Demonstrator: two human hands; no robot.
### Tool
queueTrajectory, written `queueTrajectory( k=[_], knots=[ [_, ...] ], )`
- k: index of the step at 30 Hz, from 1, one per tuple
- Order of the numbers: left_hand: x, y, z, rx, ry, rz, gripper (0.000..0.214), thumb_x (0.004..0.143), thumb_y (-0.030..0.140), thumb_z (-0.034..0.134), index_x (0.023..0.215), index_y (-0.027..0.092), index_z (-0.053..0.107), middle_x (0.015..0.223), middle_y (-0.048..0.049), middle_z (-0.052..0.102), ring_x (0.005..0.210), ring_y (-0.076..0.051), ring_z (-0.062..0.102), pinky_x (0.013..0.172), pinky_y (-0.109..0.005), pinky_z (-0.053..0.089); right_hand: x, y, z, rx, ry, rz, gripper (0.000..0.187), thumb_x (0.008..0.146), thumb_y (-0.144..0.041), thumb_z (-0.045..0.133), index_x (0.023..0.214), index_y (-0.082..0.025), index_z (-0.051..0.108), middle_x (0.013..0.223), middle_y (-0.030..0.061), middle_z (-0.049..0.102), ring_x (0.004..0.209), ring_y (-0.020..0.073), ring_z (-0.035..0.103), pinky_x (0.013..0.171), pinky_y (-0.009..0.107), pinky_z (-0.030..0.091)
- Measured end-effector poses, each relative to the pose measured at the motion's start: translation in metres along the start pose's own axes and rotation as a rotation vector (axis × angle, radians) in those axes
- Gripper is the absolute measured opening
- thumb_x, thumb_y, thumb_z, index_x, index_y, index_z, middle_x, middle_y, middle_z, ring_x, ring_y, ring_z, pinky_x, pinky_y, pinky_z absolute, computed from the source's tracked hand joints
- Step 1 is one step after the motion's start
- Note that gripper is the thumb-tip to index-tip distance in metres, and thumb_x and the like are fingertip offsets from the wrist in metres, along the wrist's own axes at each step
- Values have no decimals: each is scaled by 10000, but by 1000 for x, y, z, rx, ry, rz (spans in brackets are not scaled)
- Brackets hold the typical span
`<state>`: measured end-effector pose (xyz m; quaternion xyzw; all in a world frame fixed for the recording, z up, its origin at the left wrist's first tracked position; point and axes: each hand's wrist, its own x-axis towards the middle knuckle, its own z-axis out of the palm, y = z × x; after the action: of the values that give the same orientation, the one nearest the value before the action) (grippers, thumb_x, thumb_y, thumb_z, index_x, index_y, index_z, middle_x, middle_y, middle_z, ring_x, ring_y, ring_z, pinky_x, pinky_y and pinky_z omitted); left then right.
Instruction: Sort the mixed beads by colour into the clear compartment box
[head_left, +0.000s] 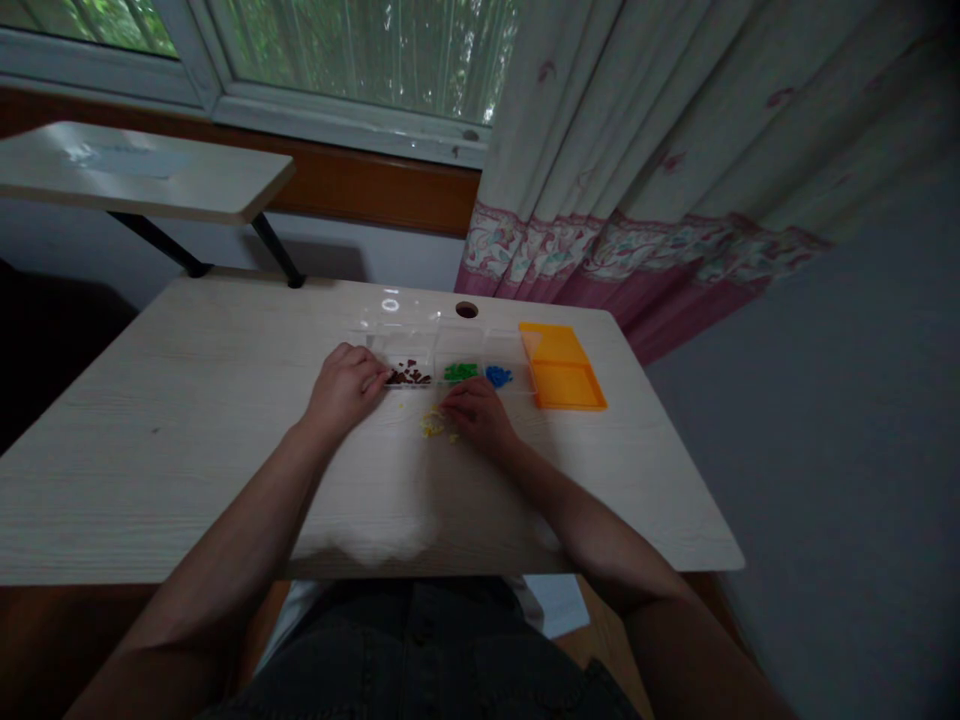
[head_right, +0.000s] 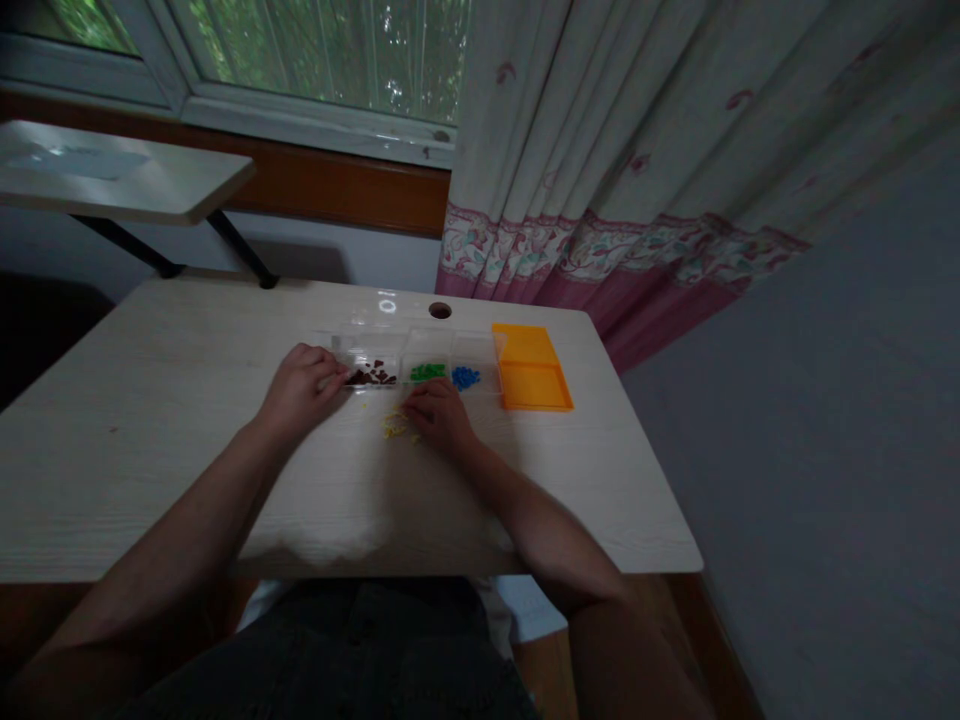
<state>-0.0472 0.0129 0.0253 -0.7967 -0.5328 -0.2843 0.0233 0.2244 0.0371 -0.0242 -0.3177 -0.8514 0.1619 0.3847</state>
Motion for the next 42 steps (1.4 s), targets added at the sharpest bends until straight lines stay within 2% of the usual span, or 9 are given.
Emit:
queueTrajectory(
  k=[4, 8, 13, 17, 26, 35, 42],
  knots=[
    [-1, 20, 11, -110, -55, 97, 255, 940, 333, 519, 950, 200, 737, 886, -79, 639, 903, -224, 522, 835, -365, 435, 0, 1, 0, -7, -5, 25, 93, 853, -286, 682, 860, -243, 764, 908, 56, 699, 943, 203, 593, 894, 397, 467],
    [-4, 29, 18, -213, -145, 184, 244, 939, 347, 534, 1013, 219, 728, 919, -72, 641, 916, -216, 537, 850, -362, 444, 1, 0, -1, 19, -14, 33, 93, 853, -288, 683, 856, -241, 764, 909, 55, 702, 944, 202, 595, 894, 399, 466],
    [-6, 35, 25, -271, -166, 192, 252, 933, 376, 559, 1060, 220, 711, 945, -67, 648, 956, -222, 550, 883, -371, 449, 2, -3, -3, 47, -11, 16, 94, 861, -289, 679, 871, -242, 759, 909, 52, 697, 951, 198, 592, 894, 388, 465],
    [-6, 39, 30, -294, -170, 211, 221, 933, 331, 563, 1047, 212, 711, 952, -68, 655, 969, -224, 548, 892, -374, 451, 2, -2, -2, 40, -21, -13, 94, 861, -294, 676, 882, -249, 755, 908, 51, 696, 944, 195, 595, 892, 385, 465],
    [-5, 38, 35, -285, -144, 236, 199, 935, 317, 551, 993, 208, 708, 912, -72, 657, 944, -228, 557, 861, -377, 455, 2, -2, -2, 38, -31, -21, 130, 882, -323, 644, 888, -258, 756, 901, 52, 687, 937, 197, 589, 878, 388, 472],
    [-5, 34, 30, -258, -96, 222, 204, 941, 299, 531, 975, 197, 705, 925, -78, 657, 937, -217, 555, 865, -369, 466, 1, -1, -2, 62, -20, -28, 123, 880, -307, 648, 900, -258, 759, 900, 54, 687, 935, 195, 581, 888, 390, 457],
    [-1, 24, 22, -197, -68, 165, 235, 953, 342, 516, 951, 203, 705, 912, -68, 668, 912, -214, 553, 850, -365, 457, 1, -8, -3, 5, -111, -42, 117, 851, -298, 680, 934, -261, 753, 936, 50, 683, 975, 203, 568, 914, 383, 457]
  ],
)
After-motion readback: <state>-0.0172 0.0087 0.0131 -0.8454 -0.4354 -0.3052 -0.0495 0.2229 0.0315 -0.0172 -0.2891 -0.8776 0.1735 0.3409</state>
